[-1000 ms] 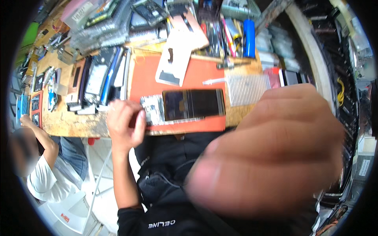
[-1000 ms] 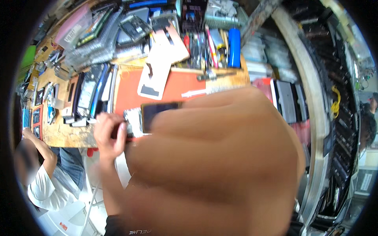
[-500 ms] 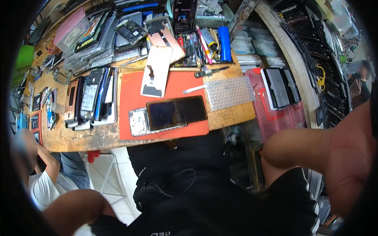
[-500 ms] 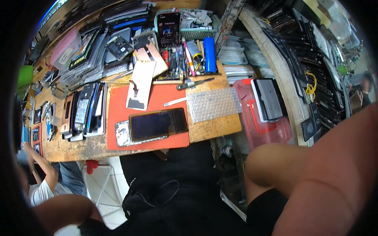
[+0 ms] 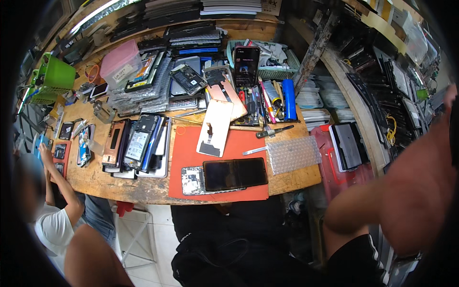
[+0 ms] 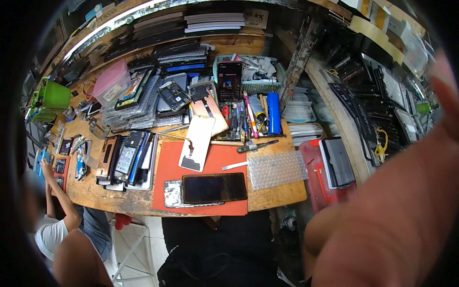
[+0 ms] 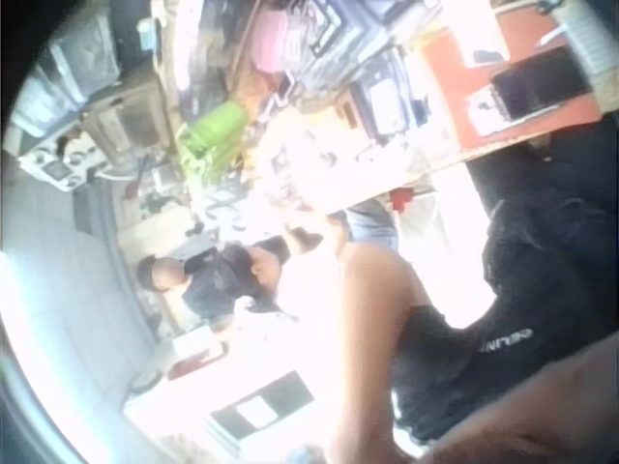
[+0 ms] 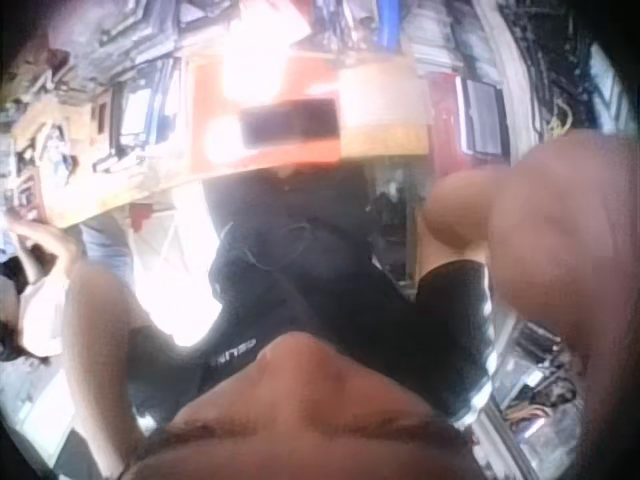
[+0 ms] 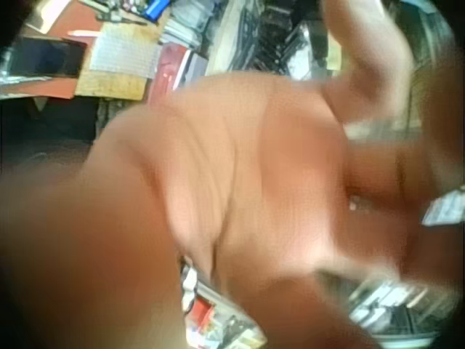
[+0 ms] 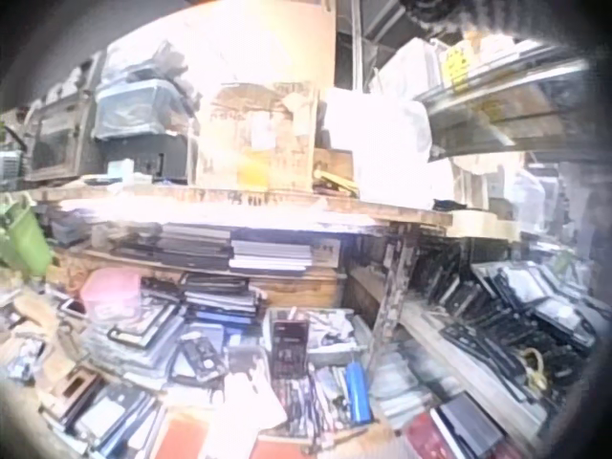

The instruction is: The person works at a cluttered electronics repair bench, handling a disassembled smartphone. They separate the screen assembly from the chassis, peel off a protective film from the screen, and use a small metal tool to adjust connectors. The person then places the screen aside and retrieves a small plastic container, opening it to access small parts.

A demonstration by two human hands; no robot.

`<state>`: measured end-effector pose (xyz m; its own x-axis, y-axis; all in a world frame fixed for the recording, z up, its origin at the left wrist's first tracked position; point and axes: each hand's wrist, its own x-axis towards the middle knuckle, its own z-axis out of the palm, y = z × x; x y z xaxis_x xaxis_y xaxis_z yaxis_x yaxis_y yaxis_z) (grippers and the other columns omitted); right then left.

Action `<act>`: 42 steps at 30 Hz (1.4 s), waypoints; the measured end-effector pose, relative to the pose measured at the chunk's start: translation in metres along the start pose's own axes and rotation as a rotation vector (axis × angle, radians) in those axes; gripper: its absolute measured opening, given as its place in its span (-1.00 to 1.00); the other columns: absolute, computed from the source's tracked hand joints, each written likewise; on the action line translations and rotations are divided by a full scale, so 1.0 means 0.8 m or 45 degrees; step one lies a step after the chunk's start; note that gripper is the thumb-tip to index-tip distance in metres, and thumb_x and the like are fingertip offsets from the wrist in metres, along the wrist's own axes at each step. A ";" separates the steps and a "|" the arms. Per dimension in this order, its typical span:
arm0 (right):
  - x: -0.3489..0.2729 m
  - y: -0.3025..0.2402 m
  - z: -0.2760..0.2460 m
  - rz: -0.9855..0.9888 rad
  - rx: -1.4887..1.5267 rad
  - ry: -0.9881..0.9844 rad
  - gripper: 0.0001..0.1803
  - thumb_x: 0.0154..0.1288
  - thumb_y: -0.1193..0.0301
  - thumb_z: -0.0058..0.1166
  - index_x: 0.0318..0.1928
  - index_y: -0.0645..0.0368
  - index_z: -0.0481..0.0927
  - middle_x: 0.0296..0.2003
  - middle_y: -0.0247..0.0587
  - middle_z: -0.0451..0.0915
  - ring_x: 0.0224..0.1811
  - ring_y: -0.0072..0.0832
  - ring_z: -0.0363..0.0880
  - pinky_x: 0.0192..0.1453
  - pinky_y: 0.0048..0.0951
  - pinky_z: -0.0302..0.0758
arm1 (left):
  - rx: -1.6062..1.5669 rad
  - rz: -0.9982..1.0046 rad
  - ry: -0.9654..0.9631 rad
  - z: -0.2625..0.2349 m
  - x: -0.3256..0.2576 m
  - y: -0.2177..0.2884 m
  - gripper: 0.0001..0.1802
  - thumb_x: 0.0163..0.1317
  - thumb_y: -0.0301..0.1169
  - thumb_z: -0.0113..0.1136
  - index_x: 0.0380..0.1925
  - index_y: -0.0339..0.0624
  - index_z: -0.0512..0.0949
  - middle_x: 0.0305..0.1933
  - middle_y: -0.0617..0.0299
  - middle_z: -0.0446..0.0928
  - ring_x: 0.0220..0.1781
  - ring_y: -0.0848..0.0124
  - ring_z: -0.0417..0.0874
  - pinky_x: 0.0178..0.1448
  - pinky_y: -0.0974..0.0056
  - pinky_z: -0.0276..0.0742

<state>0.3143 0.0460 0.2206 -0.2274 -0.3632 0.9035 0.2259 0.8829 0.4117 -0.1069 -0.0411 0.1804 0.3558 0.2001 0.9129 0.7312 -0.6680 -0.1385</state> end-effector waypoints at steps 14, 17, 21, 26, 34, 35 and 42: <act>-0.279 0.116 0.165 1.594 0.273 -0.419 -0.86 0.49 0.50 0.29 -0.05 0.31 0.77 -0.38 -0.16 0.78 -0.39 -0.58 0.71 -0.27 -0.42 0.61 | -0.356 -0.795 -1.393 0.306 -0.024 -0.107 -0.47 0.53 -0.02 0.24 0.17 -0.26 0.71 0.28 -0.13 0.72 0.34 0.12 0.72 0.39 0.01 0.60; -0.299 0.113 0.167 1.563 0.167 -0.382 -0.86 0.49 0.52 0.26 -0.05 0.31 0.77 -0.31 -0.09 0.80 -0.38 -0.47 0.76 -0.26 -0.37 0.64 | -0.463 -0.884 -1.662 0.317 -0.024 -0.081 0.13 0.35 0.15 0.50 0.62 -0.38 0.20 0.06 -0.13 0.80 0.04 0.15 0.84 0.13 0.08 0.75; -0.289 0.075 0.154 1.206 -0.028 -0.486 -0.88 0.43 0.58 0.27 -0.07 0.24 0.75 -0.29 -0.03 0.78 -0.37 -0.09 0.80 -0.31 -0.18 0.68 | -0.349 -1.084 -1.466 0.342 -0.033 -0.050 0.29 0.12 0.00 0.75 0.65 -0.25 0.12 -0.18 -0.02 0.81 -0.14 0.06 0.85 0.01 0.05 0.71; -0.296 0.069 0.151 1.222 0.021 -0.669 -0.85 0.41 0.56 0.32 -0.05 0.28 0.76 -0.33 -0.06 0.77 -0.40 -0.20 0.80 -0.33 -0.25 0.67 | -0.500 -1.389 -1.214 0.361 -0.043 -0.026 0.01 0.22 -0.14 0.69 0.53 -0.23 0.30 -0.02 -0.22 0.79 -0.02 -0.08 0.87 0.06 -0.01 0.71; -0.285 0.053 0.156 1.405 0.129 -0.632 -0.80 0.52 0.46 0.33 0.02 0.34 0.75 -0.37 -0.19 0.73 -0.52 -0.64 0.60 -0.46 -0.48 0.48 | -1.428 -1.783 -0.295 0.376 -0.059 -0.038 -0.69 0.61 -0.38 0.33 0.18 -0.38 0.64 0.01 0.17 0.78 -0.01 0.51 0.76 0.12 0.30 0.71; -0.284 0.049 0.161 1.514 0.247 -0.593 -0.80 0.54 0.45 0.32 0.01 0.35 0.75 -0.38 -0.19 0.73 -0.53 -0.66 0.58 -0.47 -0.48 0.47 | -1.541 -1.798 -0.138 0.379 -0.060 -0.037 -0.71 0.63 -0.38 0.31 0.18 -0.35 0.65 0.03 0.16 0.79 0.00 0.50 0.78 0.12 0.30 0.71; -0.275 0.019 0.178 2.222 1.144 -0.386 -0.70 0.72 0.33 0.17 0.20 0.31 0.61 -0.36 -0.40 0.66 -0.50 -0.72 0.50 -0.43 -0.55 0.43 | -1.406 -1.879 0.220 0.385 -0.061 -0.029 -0.75 0.70 -0.29 0.22 0.09 -0.28 0.66 -0.12 0.25 0.79 -0.17 0.59 0.75 -0.06 0.41 0.68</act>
<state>0.2332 0.1818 0.0109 -0.4747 0.8741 0.1034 -0.0929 0.0671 -0.9934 0.0380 0.1852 0.0207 -0.2475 0.9656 0.0796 -0.3357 -0.1626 0.9278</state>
